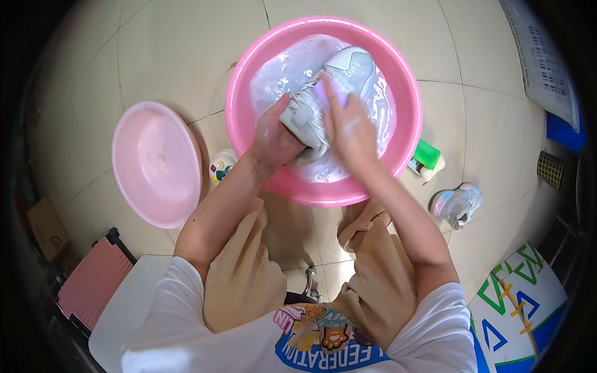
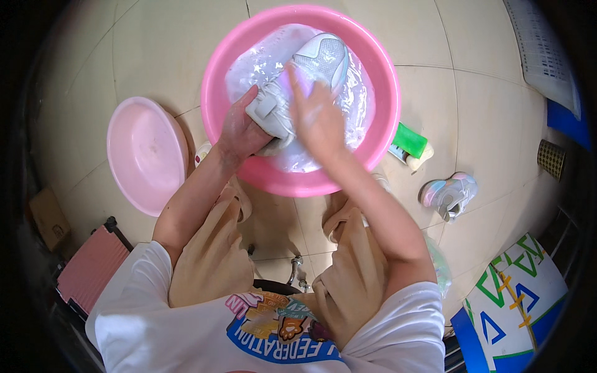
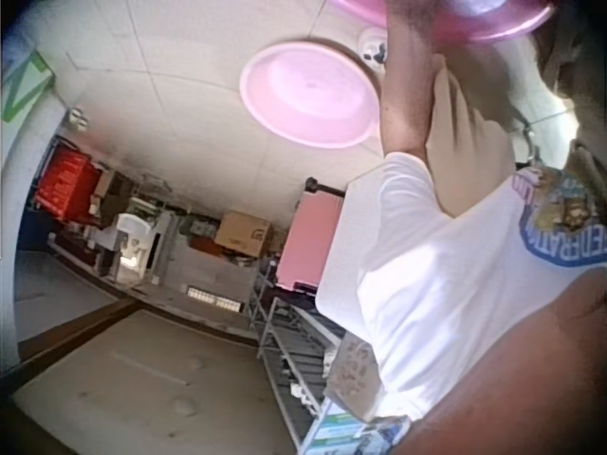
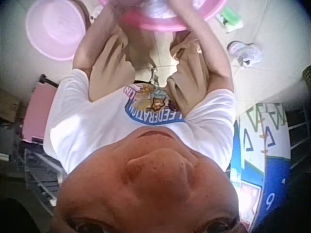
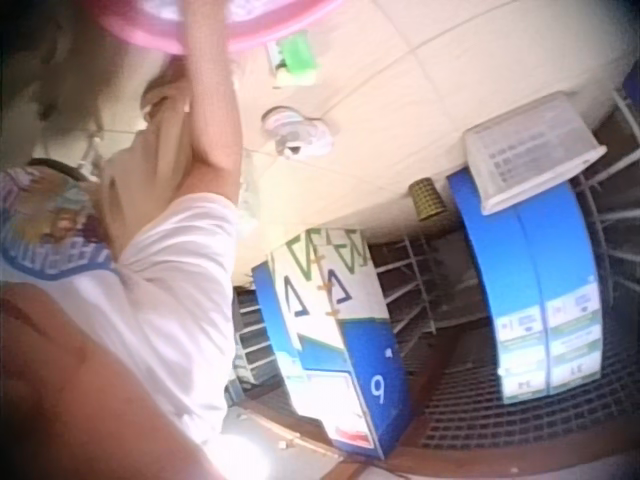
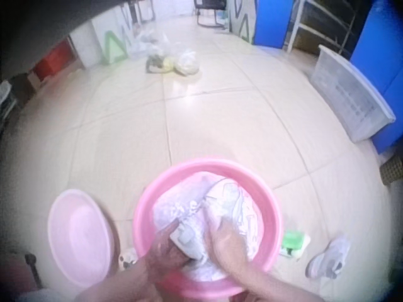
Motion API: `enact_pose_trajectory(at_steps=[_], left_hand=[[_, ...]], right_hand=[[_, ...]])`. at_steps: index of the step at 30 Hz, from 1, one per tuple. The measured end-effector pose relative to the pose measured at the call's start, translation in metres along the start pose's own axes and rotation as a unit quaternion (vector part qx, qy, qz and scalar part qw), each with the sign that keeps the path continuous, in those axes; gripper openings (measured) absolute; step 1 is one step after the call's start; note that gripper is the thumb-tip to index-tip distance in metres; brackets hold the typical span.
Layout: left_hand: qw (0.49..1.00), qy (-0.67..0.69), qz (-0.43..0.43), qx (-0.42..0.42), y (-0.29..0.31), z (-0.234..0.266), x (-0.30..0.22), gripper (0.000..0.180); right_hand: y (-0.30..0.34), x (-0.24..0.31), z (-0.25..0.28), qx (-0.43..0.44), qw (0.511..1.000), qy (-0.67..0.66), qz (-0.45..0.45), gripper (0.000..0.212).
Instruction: The person cleans a shoe by hand using a brush in a basin of soapy water, scrubbing different sides and the interior of the shoe.
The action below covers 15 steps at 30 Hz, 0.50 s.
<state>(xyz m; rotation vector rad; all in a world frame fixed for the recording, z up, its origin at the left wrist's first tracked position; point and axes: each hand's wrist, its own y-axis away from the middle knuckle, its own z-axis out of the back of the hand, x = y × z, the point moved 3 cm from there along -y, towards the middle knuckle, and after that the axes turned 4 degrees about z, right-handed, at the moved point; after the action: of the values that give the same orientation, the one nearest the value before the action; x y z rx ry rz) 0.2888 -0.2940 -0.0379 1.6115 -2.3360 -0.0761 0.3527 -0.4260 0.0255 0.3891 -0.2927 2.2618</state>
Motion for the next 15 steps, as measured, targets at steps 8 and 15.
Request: enact_pose_trajectory(at_steps=[8, 15], left_hand=[[0.989, -0.055, -0.037, -0.134, -0.011, -0.026, 0.017, 0.049], [0.989, -0.054, -0.049, -0.126, -0.006, -0.021, 0.017, 0.051]], right_hand=[[-0.019, -0.034, 0.004, -0.042, 0.998, 0.034, -0.04, 0.068], [-0.018, -0.027, 0.0, 0.001, 0.999, 0.05, -0.006, 0.068]])
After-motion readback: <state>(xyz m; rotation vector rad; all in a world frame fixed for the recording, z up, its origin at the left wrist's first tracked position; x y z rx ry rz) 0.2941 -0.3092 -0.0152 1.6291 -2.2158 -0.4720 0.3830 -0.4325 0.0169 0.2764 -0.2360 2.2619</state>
